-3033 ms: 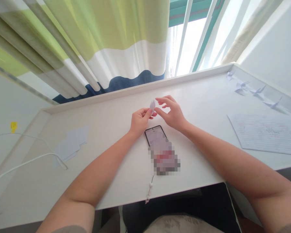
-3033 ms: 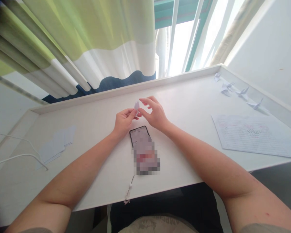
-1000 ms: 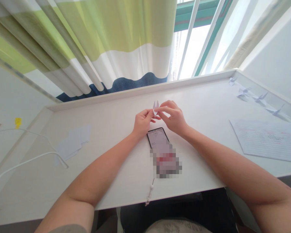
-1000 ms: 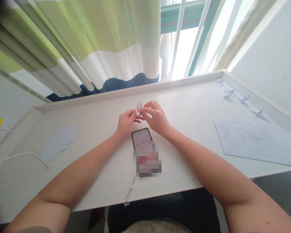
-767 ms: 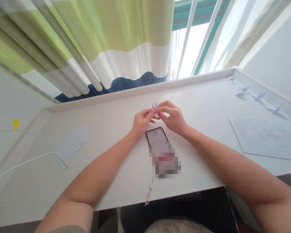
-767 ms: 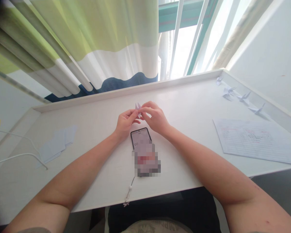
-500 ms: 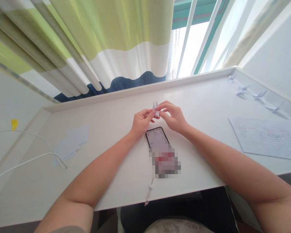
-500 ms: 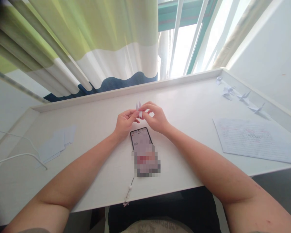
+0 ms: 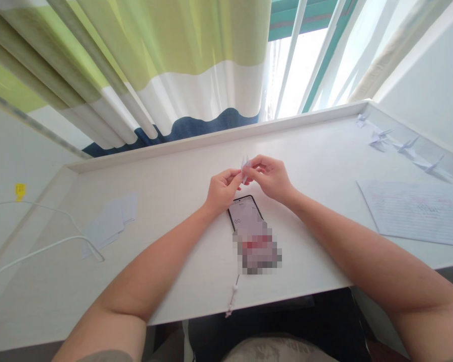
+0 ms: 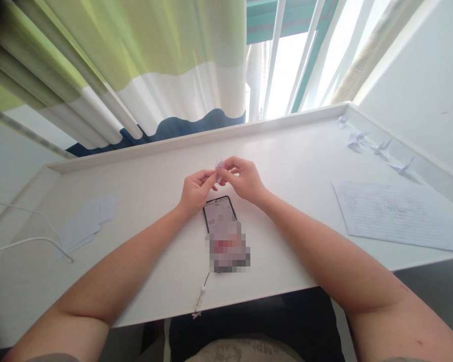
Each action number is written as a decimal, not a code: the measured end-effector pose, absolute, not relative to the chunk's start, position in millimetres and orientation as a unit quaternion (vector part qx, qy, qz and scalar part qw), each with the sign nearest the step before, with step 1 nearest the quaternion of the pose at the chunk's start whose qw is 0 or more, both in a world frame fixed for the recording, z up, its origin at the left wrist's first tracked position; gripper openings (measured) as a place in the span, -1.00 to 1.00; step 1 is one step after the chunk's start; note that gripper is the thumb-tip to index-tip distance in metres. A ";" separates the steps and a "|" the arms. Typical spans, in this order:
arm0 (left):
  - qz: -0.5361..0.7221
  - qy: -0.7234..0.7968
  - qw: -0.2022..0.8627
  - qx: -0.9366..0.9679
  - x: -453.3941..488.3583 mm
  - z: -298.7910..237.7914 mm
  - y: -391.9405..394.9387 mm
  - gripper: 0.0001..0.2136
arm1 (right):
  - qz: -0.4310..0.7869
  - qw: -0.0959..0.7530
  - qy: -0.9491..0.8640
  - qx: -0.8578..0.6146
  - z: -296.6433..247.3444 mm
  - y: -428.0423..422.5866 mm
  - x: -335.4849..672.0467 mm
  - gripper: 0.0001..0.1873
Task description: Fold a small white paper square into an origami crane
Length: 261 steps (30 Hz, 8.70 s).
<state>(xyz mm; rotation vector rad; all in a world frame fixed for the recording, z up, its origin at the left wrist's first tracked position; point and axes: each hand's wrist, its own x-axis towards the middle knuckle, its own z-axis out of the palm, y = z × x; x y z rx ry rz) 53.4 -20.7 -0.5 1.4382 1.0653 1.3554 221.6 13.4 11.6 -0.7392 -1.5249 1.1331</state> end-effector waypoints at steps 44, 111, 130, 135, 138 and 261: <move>0.552 0.445 0.485 0.511 53.9 4.8 -21.3 -0.65 | 0.524 0.498 -0.612 -0.321 13.0 16.4 224.0 -0.48; 0.573 0.411 0.464 0.535 45.9 -2.5 -8.2 -0.84 | 0.656 0.365 -0.597 -0.284 15.0 19.0 234.1 -0.56; 0.562 0.441 0.353 0.604 38.2 -1.5 -7.5 -0.88 | 0.637 0.364 -0.615 -0.290 13.4 21.0 236.2 -0.63; 0.550 0.445 0.362 0.607 36.7 -1.3 -5.9 -0.88 | 0.627 0.369 -0.620 -0.294 13.0 21.2 235.8 -0.61; 0.549 0.440 0.364 0.610 35.3 1.1 -6.4 -0.88 | 0.605 0.370 -0.637 -0.302 11.4 21.5 235.9 -0.59; 0.545 0.474 0.307 0.620 36.3 8.2 -9.7 -0.79 | 0.292 0.453 -0.788 -0.297 4.4 17.8 232.4 -0.56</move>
